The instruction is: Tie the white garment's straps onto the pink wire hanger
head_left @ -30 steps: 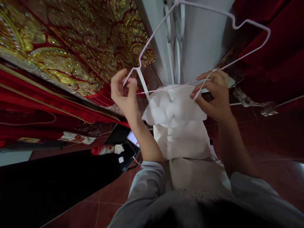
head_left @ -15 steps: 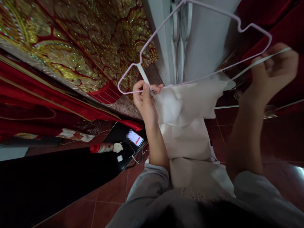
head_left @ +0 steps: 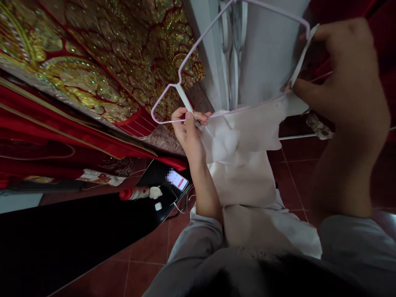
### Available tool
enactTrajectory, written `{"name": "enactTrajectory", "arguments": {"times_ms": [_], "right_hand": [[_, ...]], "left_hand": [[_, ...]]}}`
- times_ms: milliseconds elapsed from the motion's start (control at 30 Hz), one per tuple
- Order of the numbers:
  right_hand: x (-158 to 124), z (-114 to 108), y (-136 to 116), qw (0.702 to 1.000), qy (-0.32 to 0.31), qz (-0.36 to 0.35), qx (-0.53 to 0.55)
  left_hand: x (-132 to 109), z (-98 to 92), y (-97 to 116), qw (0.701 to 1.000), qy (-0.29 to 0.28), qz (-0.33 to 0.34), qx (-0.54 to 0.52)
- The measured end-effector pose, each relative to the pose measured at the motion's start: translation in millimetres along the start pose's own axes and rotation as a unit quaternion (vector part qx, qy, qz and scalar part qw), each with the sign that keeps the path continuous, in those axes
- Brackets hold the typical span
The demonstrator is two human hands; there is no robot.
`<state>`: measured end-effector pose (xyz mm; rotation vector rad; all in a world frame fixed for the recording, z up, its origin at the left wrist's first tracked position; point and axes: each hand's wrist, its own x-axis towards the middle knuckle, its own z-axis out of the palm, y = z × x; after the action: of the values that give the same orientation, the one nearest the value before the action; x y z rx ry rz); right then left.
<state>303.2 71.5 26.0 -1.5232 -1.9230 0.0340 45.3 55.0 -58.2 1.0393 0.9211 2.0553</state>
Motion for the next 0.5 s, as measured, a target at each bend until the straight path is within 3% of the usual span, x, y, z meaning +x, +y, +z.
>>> {"name": "enactTrajectory", "arguments": {"times_ms": [100,300,400,500], "right_hand": [[-23,12,-1,0.998,-0.005,-0.039,0.045],[-63,66,-16,0.981,-0.068,-0.125,0.135],[-67,81,-24,0.976,-0.043,-0.129,0.172],[-63,91,-22,0.976,0.024,-0.109,0.184]], "left_hand": [[-1,-2.6,-5,1.000,-0.006,-0.018,0.005],[-6,6.0,-15,1.000,0.005,-0.028,0.004],[-11,4.8,-12,0.999,0.000,-0.031,0.005],[-23,-5.1,-2,0.998,-0.018,-0.033,0.055]]}}
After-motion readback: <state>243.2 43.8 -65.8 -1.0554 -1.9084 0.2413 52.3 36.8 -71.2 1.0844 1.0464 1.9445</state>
